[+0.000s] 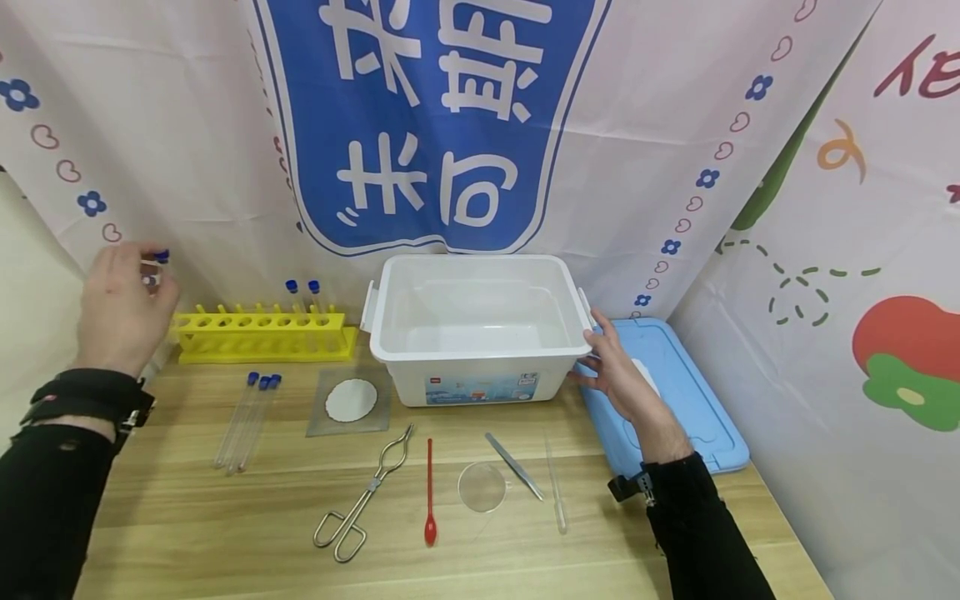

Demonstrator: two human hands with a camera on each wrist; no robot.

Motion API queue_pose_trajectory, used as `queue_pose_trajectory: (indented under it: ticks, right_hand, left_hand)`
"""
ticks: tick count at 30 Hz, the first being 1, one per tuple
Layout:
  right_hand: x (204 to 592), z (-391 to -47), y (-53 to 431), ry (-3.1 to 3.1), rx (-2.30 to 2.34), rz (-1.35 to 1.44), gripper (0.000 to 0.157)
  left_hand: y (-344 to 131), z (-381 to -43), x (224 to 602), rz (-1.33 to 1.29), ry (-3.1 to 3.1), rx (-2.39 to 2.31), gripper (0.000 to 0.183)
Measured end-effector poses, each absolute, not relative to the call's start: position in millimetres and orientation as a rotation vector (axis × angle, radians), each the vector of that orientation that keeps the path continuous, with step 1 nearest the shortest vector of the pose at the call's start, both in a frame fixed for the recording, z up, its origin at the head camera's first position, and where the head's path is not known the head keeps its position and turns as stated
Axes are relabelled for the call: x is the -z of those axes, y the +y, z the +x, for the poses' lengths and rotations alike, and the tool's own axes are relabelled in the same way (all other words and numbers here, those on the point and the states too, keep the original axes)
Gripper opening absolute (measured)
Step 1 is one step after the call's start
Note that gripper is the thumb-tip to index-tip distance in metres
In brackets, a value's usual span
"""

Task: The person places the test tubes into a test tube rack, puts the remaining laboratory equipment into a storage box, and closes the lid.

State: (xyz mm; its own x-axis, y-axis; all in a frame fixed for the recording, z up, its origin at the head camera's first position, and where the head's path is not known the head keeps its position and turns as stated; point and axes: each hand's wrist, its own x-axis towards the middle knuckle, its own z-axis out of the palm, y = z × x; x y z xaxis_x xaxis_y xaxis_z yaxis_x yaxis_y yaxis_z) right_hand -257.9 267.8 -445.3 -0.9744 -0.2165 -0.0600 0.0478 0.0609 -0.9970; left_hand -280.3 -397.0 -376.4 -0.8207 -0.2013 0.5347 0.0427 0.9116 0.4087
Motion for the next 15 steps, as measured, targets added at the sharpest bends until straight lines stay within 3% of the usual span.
queue_pose_trajectory:
  ticks: [15]
  right_hand:
    - [445, -259, 268, 2.133, 2.027, -0.164, 0.073]
  left_hand:
    - [-408, -289, 396, 0.319, -2.256, 0.756, 0.047]
